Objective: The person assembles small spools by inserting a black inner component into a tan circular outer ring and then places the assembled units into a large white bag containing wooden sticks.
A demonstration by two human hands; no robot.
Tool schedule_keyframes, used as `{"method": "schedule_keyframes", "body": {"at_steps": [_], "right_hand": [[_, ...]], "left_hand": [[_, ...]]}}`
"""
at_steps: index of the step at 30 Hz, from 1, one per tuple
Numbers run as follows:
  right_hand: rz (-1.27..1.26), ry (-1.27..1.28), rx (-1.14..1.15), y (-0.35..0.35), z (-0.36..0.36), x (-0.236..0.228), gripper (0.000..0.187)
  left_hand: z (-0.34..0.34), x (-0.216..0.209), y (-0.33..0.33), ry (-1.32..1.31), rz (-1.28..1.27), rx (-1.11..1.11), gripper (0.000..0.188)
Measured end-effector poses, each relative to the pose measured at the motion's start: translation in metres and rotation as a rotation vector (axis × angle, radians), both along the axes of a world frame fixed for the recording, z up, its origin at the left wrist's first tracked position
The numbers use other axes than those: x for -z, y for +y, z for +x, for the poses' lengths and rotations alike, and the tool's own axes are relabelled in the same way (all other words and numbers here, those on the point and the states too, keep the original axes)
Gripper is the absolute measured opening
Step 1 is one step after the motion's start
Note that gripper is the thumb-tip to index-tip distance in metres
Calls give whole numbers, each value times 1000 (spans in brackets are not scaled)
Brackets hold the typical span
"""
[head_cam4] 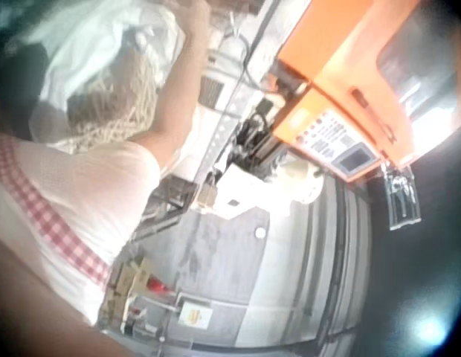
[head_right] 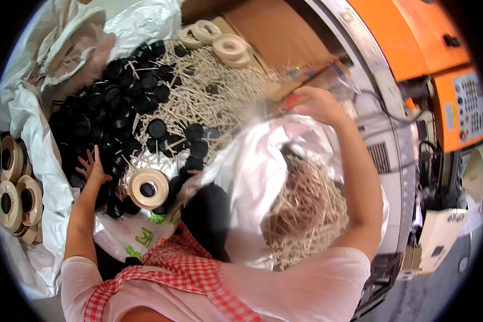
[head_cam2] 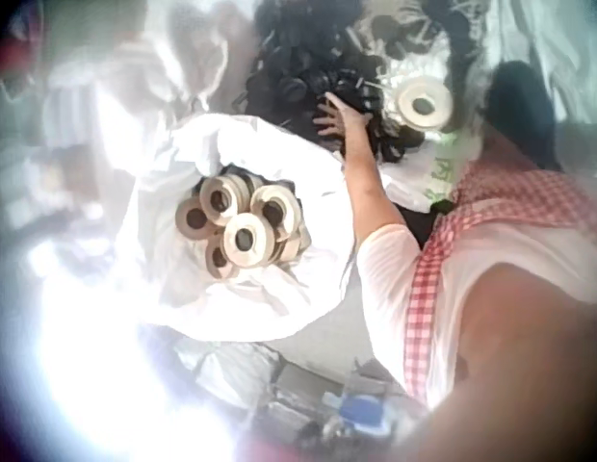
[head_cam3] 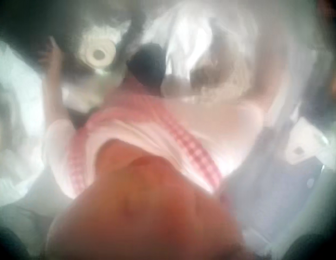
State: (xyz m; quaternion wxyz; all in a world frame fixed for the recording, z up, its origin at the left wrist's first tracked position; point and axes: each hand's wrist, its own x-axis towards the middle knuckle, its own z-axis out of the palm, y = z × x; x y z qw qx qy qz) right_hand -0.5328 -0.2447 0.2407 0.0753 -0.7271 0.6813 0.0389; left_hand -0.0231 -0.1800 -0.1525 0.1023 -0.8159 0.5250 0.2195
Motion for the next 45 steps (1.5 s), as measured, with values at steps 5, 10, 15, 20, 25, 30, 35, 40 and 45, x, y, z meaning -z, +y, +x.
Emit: {"method": "schedule_keyframes", "body": {"at_steps": [5,10,15,20,25,30,35,40,45], "right_hand": [[35,178,62,-145,-3,114,65],[50,137,317,-205,-27,230,99],[214,395,421,-223,-6,293,123],[202,338,471,-236,-8,330,126],[-69,270,340,-248,-41,340,116],[16,459,323,-238,-12,335,116],[45,460,364,-250,-19,337,114],[-20,430,192,-257,-23,331,94],[-118,293,156,-241,-33,357,86]], "left_hand": [[12,16,-5,92,-147,-43,129],[9,36,-1,55,-327,-25,123],[22,63,11,-8,-499,37,121],[24,68,12,-11,-552,93,121],[26,74,14,-23,-540,119,118],[28,76,15,-36,-567,143,112],[31,80,15,-28,-634,190,111],[30,78,16,-30,-694,214,112],[30,79,15,-42,-588,140,113]]}}
